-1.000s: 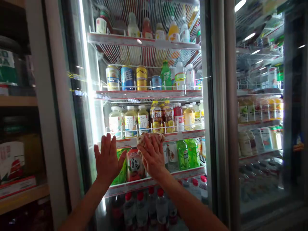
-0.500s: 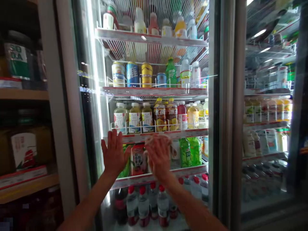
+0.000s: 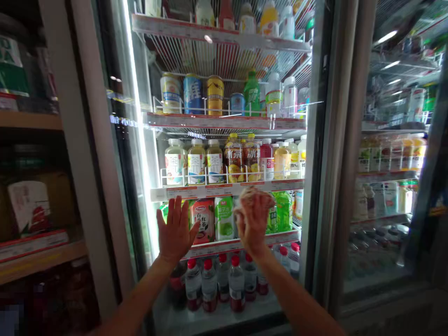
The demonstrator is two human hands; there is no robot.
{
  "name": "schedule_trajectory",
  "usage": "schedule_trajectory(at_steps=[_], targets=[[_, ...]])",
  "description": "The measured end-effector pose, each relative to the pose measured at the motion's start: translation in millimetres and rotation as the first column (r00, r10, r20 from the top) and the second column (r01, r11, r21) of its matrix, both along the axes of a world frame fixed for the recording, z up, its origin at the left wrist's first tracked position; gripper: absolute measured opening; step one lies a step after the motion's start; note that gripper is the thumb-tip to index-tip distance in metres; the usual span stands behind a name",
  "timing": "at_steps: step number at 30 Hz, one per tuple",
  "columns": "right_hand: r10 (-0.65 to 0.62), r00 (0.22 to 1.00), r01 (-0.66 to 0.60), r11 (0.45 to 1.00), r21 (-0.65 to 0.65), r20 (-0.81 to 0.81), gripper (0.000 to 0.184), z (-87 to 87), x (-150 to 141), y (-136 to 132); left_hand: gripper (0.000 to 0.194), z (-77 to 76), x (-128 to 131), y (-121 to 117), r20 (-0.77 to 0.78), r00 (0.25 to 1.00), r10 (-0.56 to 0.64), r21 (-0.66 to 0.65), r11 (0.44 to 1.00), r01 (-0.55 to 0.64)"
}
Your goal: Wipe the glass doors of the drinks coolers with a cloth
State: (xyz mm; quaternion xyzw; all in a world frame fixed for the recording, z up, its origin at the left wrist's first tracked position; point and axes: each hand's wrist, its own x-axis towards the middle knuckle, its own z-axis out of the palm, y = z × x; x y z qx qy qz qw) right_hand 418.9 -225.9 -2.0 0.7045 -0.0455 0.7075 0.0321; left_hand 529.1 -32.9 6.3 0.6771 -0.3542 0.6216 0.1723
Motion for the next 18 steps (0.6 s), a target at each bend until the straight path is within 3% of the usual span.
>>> schedule_trajectory(at_steps=[2, 4, 6, 10, 12, 14, 16, 18], targets=[[0.07, 0.984, -0.095, 0.984, -0.148, -0.161, 0.044, -7.4, 16, 42, 0.073, 1.7, -3, 3, 0.017, 1.0, -0.003, 0.01, 1.0, 0.003], [0.089, 0.972, -0.137, 0.966, -0.218, -0.216, 0.041, -10.2, 17, 53, 0.071, 2.9, -5, 11, 0.01, 1.0, -0.01, 0.019, 1.0, 0.01], [0.057, 0.988, -0.081, 0.982, -0.171, -0.141, 0.04, -8.5, 2, 26, 0.071, 2.7, -6, 23, -0.013, 1.0, -0.007, 0.003, 1.0, 0.007], [-0.127, 0.987, 0.114, 0.985, 0.132, 0.097, 0.045, 1.0, -33, -58, 0.072, -3.6, 3, 40, -0.086, 0.996, 0.029, -0.07, 0.997, -0.035], [-0.148, 0.983, 0.125, 0.975, 0.185, 0.113, 0.048, 0.2, -33, -63, 0.074, -7.5, 9, 39, -0.096, 0.995, 0.036, -0.093, 0.995, -0.045], [-0.08, 0.995, 0.074, 0.991, 0.109, 0.053, 0.049, -8.0, -18, -32, 0.076, -9.6, 13, 35, -0.095, 0.995, 0.037, -0.105, 0.993, -0.047], [0.022, 0.998, -0.025, 0.999, -0.037, -0.067, 0.046, -19.4, 4, 18, 0.076, -9.3, 12, 33, -0.096, 0.995, 0.038, -0.099, 0.994, -0.048], [0.086, 0.973, -0.128, 0.973, -0.192, -0.213, 0.042, -25.9, 20, 58, 0.075, -7.6, 9, 36, -0.106, 0.994, 0.039, -0.077, 0.996, -0.047]])
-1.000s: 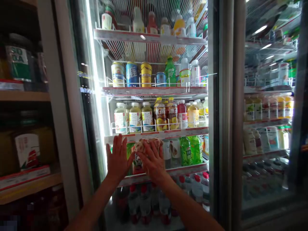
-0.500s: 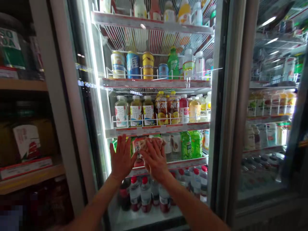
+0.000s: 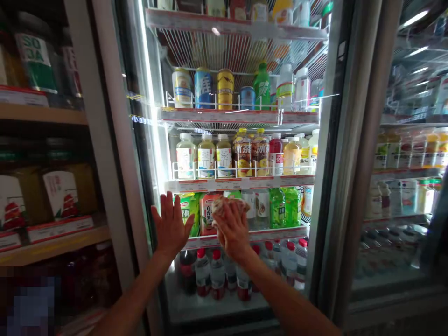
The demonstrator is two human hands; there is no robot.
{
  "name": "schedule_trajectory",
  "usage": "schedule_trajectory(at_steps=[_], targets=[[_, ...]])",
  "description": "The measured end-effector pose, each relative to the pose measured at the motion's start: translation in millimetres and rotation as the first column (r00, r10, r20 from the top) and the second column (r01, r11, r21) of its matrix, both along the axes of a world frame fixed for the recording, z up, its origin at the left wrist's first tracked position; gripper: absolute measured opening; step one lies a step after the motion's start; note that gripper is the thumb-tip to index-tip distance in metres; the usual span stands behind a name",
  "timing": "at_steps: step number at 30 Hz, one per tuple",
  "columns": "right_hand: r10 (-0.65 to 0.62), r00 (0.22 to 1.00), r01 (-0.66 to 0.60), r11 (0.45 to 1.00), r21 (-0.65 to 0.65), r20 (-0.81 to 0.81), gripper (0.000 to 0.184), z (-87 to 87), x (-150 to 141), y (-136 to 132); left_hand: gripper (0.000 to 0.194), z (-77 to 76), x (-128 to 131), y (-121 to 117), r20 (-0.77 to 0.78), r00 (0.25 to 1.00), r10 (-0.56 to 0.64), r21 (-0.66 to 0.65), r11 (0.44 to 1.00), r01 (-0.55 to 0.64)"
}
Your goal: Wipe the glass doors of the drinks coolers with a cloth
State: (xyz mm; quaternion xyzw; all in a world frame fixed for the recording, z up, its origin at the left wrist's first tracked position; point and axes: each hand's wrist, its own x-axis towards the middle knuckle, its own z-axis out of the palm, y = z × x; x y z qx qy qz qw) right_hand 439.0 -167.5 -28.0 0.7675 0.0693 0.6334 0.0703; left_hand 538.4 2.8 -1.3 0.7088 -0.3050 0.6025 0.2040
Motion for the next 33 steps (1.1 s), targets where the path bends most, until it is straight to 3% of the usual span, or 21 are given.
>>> schedule_trajectory(at_steps=[1, 3, 7, 9, 12, 16, 17, 19, 22, 25, 26, 28, 31, 33], targets=[[0.022, 0.998, -0.026, 0.997, -0.069, -0.051, 0.041, 0.7, 3, 10, 0.074, 0.7, -2, 4, -0.002, 1.0, -0.002, 0.011, 1.0, 0.002], [0.013, 0.999, -0.018, 0.994, -0.107, -0.051, 0.04, 11.3, -2, 2, 0.073, -0.2, -4, 17, -0.004, 1.0, -0.001, 0.022, 1.0, 0.001], [-0.138, 0.964, 0.096, 0.978, 0.187, 0.228, 0.046, 54.0, -22, -66, 0.07, -14.2, 0, 44, -0.036, 0.998, 0.051, -0.007, 0.999, -0.051], [-0.183, 0.936, 0.1, 0.958, 0.27, 0.302, 0.049, 65.4, -21, -77, 0.072, -24.1, 5, 49, -0.065, 0.995, 0.07, -0.007, 0.997, -0.07], [-0.098, 0.971, 0.06, 0.983, 0.175, 0.216, 0.05, 49.2, -4, -35, 0.075, -33.7, 9, 48, -0.084, 0.994, 0.072, -0.011, 0.997, -0.073], [0.07, 0.99, -0.088, 0.985, -0.148, -0.119, 0.046, 2.7, 17, 40, 0.075, -35.3, 7, 47, -0.093, 0.994, 0.053, -0.015, 0.998, -0.055], [0.073, 0.983, -0.104, 0.977, -0.185, -0.166, 0.045, -4.6, 16, 43, 0.075, -35.7, 5, 48, -0.095, 0.994, 0.048, -0.007, 0.999, -0.049], [0.039, 0.988, -0.061, 0.987, -0.151, -0.147, 0.042, -10.6, 5, 19, 0.074, -39.0, -1, 49, -0.099, 0.994, 0.038, 0.023, 0.999, -0.036], [-0.092, 0.993, 0.086, 0.993, 0.079, 0.08, 0.043, -5.5, -26, -62, 0.072, -49.5, -9, 43, -0.094, 0.996, 0.006, 0.094, 0.996, 0.003], [-0.245, 0.929, 0.151, 0.935, 0.321, 0.278, 0.052, -1.0, -49, -121, 0.074, -59.9, -13, 28, -0.106, 0.994, -0.006, 0.101, 0.995, 0.016], [-0.271, 0.914, 0.152, 0.918, 0.366, 0.301, 0.054, -2.3, -50, -123, 0.075, -62.0, -14, 23, -0.116, 0.993, -0.001, 0.087, 0.996, 0.011], [-0.244, 0.931, 0.14, 0.925, 0.354, 0.27, 0.053, -8.9, -41, -99, 0.078, -63.8, -14, 15, -0.13, 0.991, 0.005, 0.059, 0.998, 0.002], [-0.053, 0.998, 0.049, 0.994, 0.093, 0.031, 0.047, -22.1, -17, -35, 0.078, -62.2, -16, 11, -0.129, 0.992, -0.004, 0.044, 0.999, 0.009], [0.008, 0.996, -0.012, 0.999, -0.033, -0.093, 0.046, -28.1, -12, -16, 0.076, -60.2, -18, 13, -0.141, 0.99, -0.008, 0.039, 0.999, 0.014]])
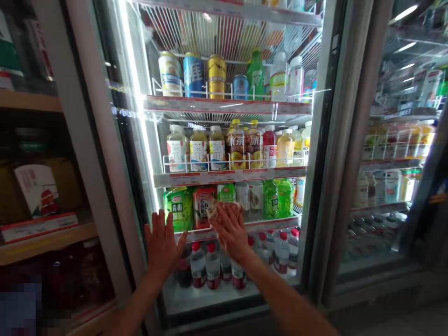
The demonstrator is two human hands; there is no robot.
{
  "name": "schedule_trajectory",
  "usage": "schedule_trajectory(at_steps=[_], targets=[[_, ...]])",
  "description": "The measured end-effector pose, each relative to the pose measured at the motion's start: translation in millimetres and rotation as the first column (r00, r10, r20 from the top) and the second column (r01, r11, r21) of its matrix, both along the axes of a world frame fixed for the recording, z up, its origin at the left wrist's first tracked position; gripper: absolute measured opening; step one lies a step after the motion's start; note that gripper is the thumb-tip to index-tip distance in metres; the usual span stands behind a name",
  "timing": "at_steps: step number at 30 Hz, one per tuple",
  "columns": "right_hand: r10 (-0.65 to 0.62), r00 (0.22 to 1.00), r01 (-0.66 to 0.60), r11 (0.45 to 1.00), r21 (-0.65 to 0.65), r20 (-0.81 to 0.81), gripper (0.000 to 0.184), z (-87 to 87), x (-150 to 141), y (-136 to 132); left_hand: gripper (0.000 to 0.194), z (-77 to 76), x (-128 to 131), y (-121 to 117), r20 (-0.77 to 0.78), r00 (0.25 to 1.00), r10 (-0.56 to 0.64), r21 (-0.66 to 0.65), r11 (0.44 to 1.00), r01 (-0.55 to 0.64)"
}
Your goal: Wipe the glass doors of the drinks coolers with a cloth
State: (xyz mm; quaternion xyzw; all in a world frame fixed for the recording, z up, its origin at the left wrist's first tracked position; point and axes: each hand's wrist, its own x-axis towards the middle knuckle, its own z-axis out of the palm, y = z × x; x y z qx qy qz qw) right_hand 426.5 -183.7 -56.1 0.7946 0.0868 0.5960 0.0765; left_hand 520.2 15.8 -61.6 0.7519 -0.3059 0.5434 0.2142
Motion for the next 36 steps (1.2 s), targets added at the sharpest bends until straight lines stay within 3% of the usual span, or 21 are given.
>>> schedule_trajectory(at_steps=[2, 4, 7, 8, 10, 13, 15, 17, 19, 22, 23, 25, 28, 30, 31, 33, 36], targets=[[-0.027, 0.999, 0.026, 0.999, 0.024, 0.035, 0.047, -3.8, -10, -20, 0.075, 1.0, -3, 1, -0.016, 1.0, -0.007, -0.003, 1.0, 0.007], [-0.135, 0.974, 0.104, 0.98, 0.171, 0.18, 0.05, -7.1, -30, -67, 0.074, 0.5, -5, 0, -0.035, 0.999, -0.015, -0.002, 1.0, 0.015], [-0.316, 0.895, 0.17, 0.894, 0.415, 0.314, 0.052, -13.8, -53, -121, 0.076, -1.2, -6, -7, -0.055, 0.998, -0.013, -0.03, 0.999, 0.011], [-0.339, 0.885, 0.17, 0.873, 0.456, 0.318, 0.052, -17.7, -54, -122, 0.077, -1.6, -6, -10, -0.058, 0.998, -0.009, -0.045, 0.999, 0.006], [-0.29, 0.915, 0.148, 0.889, 0.434, 0.28, 0.052, -29.0, -43, -93, 0.079, -2.8, -7, -14, -0.062, 0.998, 0.0, -0.063, 0.998, -0.004], [-0.062, 0.995, 0.047, 0.984, 0.173, 0.081, 0.05, -48.8, -15, -20, 0.077, -9.7, -11, -16, -0.06, 0.998, 0.004, -0.04, 0.999, -0.006], [0.005, 1.0, -0.004, 0.999, 0.043, -0.024, 0.046, -58.0, -7, 3, 0.074, -20.9, -16, -15, -0.043, 0.999, -0.002, 0.01, 1.0, 0.002], [-0.025, 0.999, 0.026, 0.998, 0.049, -0.023, 0.043, -63.2, -18, -16, 0.073, -36.7, -22, -17, -0.017, 1.0, -0.023, 0.075, 0.997, 0.024], [-0.132, 0.989, 0.118, 0.976, 0.183, 0.068, 0.044, -64.9, -40, -65, 0.073, -53.2, -28, -21, -0.001, 0.999, -0.053, 0.129, 0.99, 0.053], [-0.345, 0.917, 0.212, 0.849, 0.484, 0.203, 0.047, -65.9, -67, -129, 0.074, -69.5, -35, -32, -0.013, 0.997, -0.082, 0.139, 0.987, 0.083], [-0.372, 0.904, 0.213, 0.818, 0.534, 0.21, 0.049, -68.1, -68, -133, 0.075, -71.8, -37, -36, -0.026, 0.996, -0.081, 0.13, 0.988, 0.084], [-0.319, 0.928, 0.189, 0.848, 0.496, 0.192, 0.05, -76.8, -57, -111, 0.076, -72.8, -39, -41, -0.045, 0.997, -0.07, 0.109, 0.991, 0.074], [-0.086, 0.995, 0.076, 0.977, 0.2, 0.04, 0.046, -92.7, -26, -39, 0.074, -70.4, -40, -42, -0.052, 0.997, -0.06, 0.12, 0.991, 0.066], [-0.009, 0.998, 0.013, 0.998, 0.057, -0.065, 0.04, -98.4, -17, -11, 0.073, -70.0, -41, -38, -0.051, 0.996, -0.066, 0.143, 0.987, 0.073], [-0.007, 0.997, 0.01, 0.999, 0.038, -0.08, 0.039, -99.6, -20, -11, 0.072, -70.6, -41, -35, -0.053, 0.996, -0.066, 0.152, 0.986, 0.073], [-0.078, 0.997, 0.08, 0.991, 0.11, -0.021, 0.041, -99.1, -36, -41, 0.073, -73.7, -41, -27, -0.052, 0.997, -0.056, 0.154, 0.986, 0.063], [-0.302, 0.943, 0.229, 0.892, 0.39, 0.137, 0.047, -93.3, -67, -113, 0.073, -81.3, -42, -17, -0.059, 0.998, -0.027, 0.149, 0.988, 0.035]])
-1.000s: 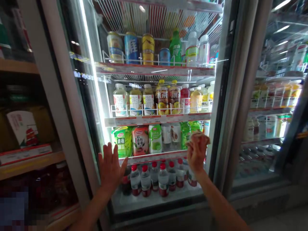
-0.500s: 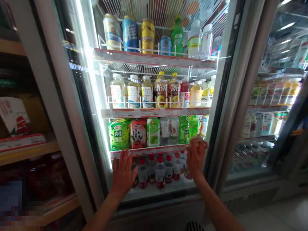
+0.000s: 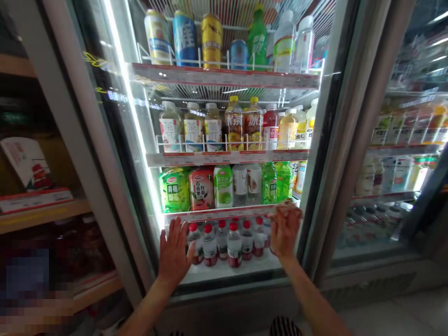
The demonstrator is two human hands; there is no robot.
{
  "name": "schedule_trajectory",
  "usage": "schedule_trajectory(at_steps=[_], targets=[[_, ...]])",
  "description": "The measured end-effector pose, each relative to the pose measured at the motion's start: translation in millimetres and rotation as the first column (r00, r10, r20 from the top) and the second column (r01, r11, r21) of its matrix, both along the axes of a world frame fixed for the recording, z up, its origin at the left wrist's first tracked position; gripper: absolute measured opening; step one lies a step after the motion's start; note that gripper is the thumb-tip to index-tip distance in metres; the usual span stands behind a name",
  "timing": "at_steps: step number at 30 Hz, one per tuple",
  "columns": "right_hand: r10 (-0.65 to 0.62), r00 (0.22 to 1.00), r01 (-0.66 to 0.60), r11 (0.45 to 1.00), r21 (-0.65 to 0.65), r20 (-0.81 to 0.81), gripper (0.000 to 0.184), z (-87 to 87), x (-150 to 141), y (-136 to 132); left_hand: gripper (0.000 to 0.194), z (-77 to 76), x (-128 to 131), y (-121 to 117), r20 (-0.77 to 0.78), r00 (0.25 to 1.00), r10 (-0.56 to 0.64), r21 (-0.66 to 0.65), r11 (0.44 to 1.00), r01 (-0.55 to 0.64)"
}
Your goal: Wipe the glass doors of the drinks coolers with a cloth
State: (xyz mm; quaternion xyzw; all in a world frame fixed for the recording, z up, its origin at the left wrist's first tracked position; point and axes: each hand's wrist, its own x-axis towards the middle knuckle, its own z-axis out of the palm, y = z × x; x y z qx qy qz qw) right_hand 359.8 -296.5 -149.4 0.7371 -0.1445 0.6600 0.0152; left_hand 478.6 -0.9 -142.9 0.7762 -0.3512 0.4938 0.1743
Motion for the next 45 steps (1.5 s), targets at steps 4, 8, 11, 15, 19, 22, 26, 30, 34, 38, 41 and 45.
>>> schedule_trajectory(at_steps=[4, 8, 11, 15, 19, 22, 26, 30, 34, 38, 41, 45], targets=[[-0.008, 0.997, 0.001, 0.996, 0.084, 0.082, 0.051, 2.8, 7, 0, 0.072, -8.5, 0, 3, -0.014, 1.0, 0.025, 0.02, 0.999, -0.025], [0.24, 0.941, -0.289, 0.937, -0.195, -0.24, 0.042, -7.9, 47, 96, 0.071, -10.3, 0, 0, -0.026, 1.0, 0.015, 0.011, 1.0, -0.014], [0.275, 0.873, -0.418, 0.846, -0.331, -0.402, 0.036, -7.1, 52, 113, 0.072, -10.3, 3, 9, -0.038, 0.999, 0.006, -0.005, 1.0, -0.007], [0.148, 0.979, -0.176, 0.96, -0.218, -0.138, 0.043, 16.6, 26, 52, 0.074, -14.4, 11, 38, -0.096, 0.992, 0.084, -0.071, 0.993, -0.091], [0.143, 0.989, -0.145, 0.984, -0.101, -0.027, 0.051, 22.3, 33, 55, 0.073, -20.9, 20, 59, -0.116, 0.986, 0.119, -0.085, 0.988, -0.129], [0.281, 0.909, -0.359, 0.902, -0.24, -0.306, 0.046, -1.8, 62, 122, 0.072, -22.6, 22, 63, -0.124, 0.985, 0.118, -0.092, 0.987, -0.13], [0.313, 0.758, -0.592, 0.699, -0.401, -0.573, 0.035, -6.1, 95, 188, 0.069, -21.6, 23, 76, -0.167, 0.974, 0.154, -0.102, 0.98, -0.172], [0.315, 0.831, -0.509, 0.762, -0.4, -0.458, 0.041, 49.0, 111, 197, 0.067, -21.0, 25, 101, -0.208, 0.955, 0.211, -0.107, 0.966, -0.236], [0.312, 0.836, -0.505, 0.757, -0.413, -0.45, 0.045, 56.4, 119, 213, 0.067, -21.9, 24, 117, -0.223, 0.937, 0.267, -0.122, 0.946, -0.299], [0.228, 0.693, -0.697, 0.451, -0.557, -0.684, 0.04, 8.7, 123, 233, 0.065, -23.1, 22, 124, -0.192, 0.944, 0.268, -0.122, 0.948, -0.294], [0.225, 0.689, -0.7, 0.453, -0.553, -0.688, 0.04, 19.8, 132, 238, 0.065, -20.5, 22, 127, -0.199, 0.947, 0.251, -0.146, 0.948, -0.282], [0.287, 0.774, -0.584, 0.668, -0.461, -0.564, 0.045, 66.9, 141, 239, 0.067, -11.3, 22, 126, -0.192, 0.954, 0.231, -0.186, 0.946, -0.266]])
